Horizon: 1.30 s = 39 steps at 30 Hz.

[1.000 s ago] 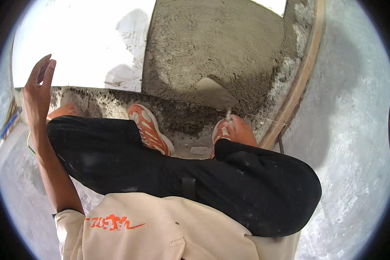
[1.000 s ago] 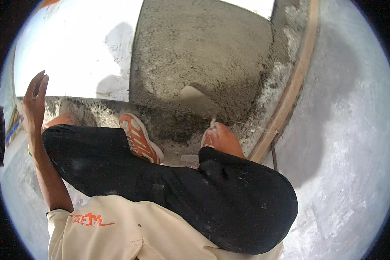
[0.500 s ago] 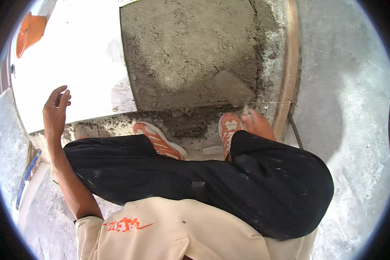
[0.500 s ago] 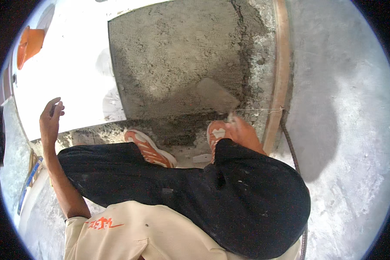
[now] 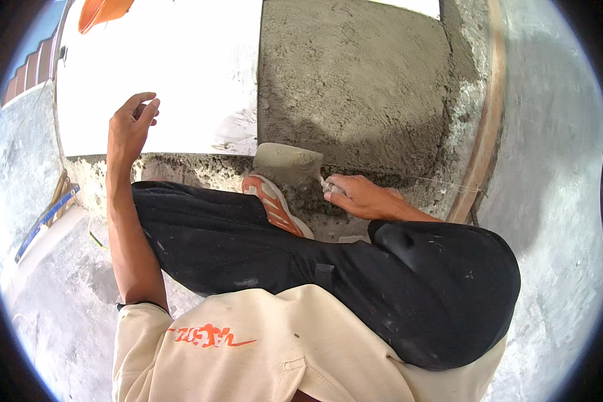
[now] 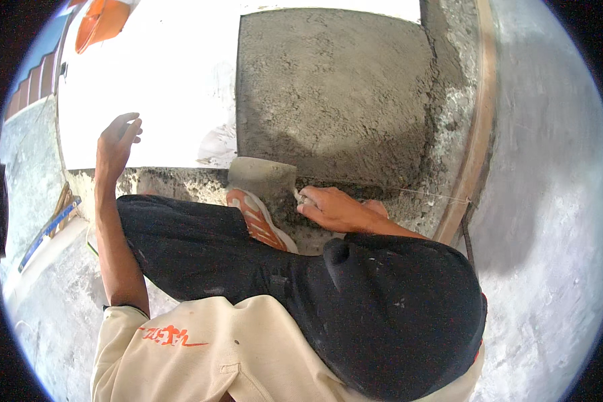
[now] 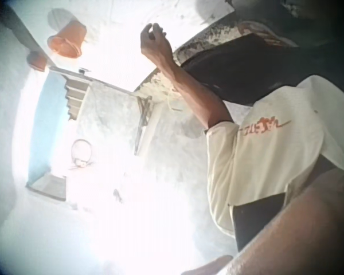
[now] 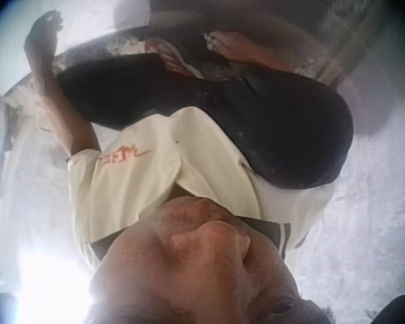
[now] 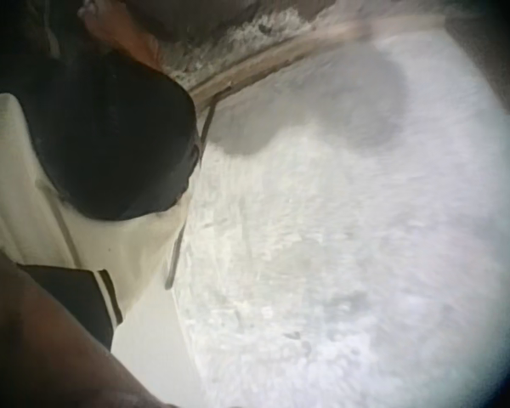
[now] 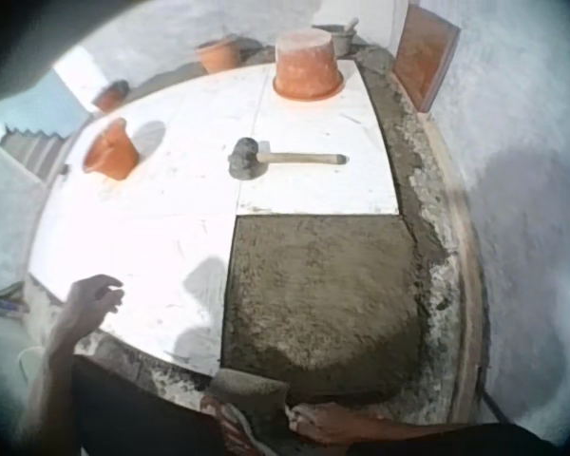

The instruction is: The person spreads cement on the floor using a trowel and a wooden straightedge, then scoops cement from a bucket and applies it to the back of a tile.

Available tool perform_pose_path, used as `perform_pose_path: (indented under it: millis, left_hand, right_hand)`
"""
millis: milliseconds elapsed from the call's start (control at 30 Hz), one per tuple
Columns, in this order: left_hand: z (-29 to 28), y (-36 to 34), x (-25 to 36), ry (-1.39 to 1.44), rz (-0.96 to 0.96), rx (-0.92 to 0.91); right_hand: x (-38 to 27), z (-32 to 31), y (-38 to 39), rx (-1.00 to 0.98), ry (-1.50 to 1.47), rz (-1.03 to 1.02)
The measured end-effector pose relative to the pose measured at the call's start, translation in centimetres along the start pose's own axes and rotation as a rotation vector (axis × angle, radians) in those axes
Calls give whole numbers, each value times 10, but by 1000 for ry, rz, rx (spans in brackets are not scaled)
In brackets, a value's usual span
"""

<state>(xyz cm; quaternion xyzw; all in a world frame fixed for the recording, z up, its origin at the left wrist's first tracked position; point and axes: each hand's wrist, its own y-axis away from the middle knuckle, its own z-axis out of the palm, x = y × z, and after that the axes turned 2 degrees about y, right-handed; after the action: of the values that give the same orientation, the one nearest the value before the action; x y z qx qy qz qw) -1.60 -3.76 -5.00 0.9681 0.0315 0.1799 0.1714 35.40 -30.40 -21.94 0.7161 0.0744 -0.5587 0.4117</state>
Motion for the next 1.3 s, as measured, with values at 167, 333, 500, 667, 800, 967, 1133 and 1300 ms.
perform_pose_path:
  millis: [167,333,500,667,800,967,1133,1300]
  left_hand:
    - [-4,6,-10,-45,-31,-3]
    - [-5,4,-21,-72,-16,20]
    - [-7,5,-32,-70,-7,26]
    - [-9,10,-24,-90,4,26]
    - [-7,10,-7,-77,-35,-7]
    - [-3,11,3,-94,6,25]
    - [-3,7,6,-86,5,33]
    - [-5,10,0,-81,-6,22]
  right_hand:
    - [-30,2,-20,-155,-332,342]
    - [-11,30,-55,-53,-550,294]
    - [-6,10,-35,49,-601,367]
    - [20,-10,16,191,-644,411]
    - [44,-24,63,363,-739,412]
    - [42,-14,52,269,-555,412]
    - [20,-8,6,139,-394,325]
    - [48,-23,72,405,-557,447]
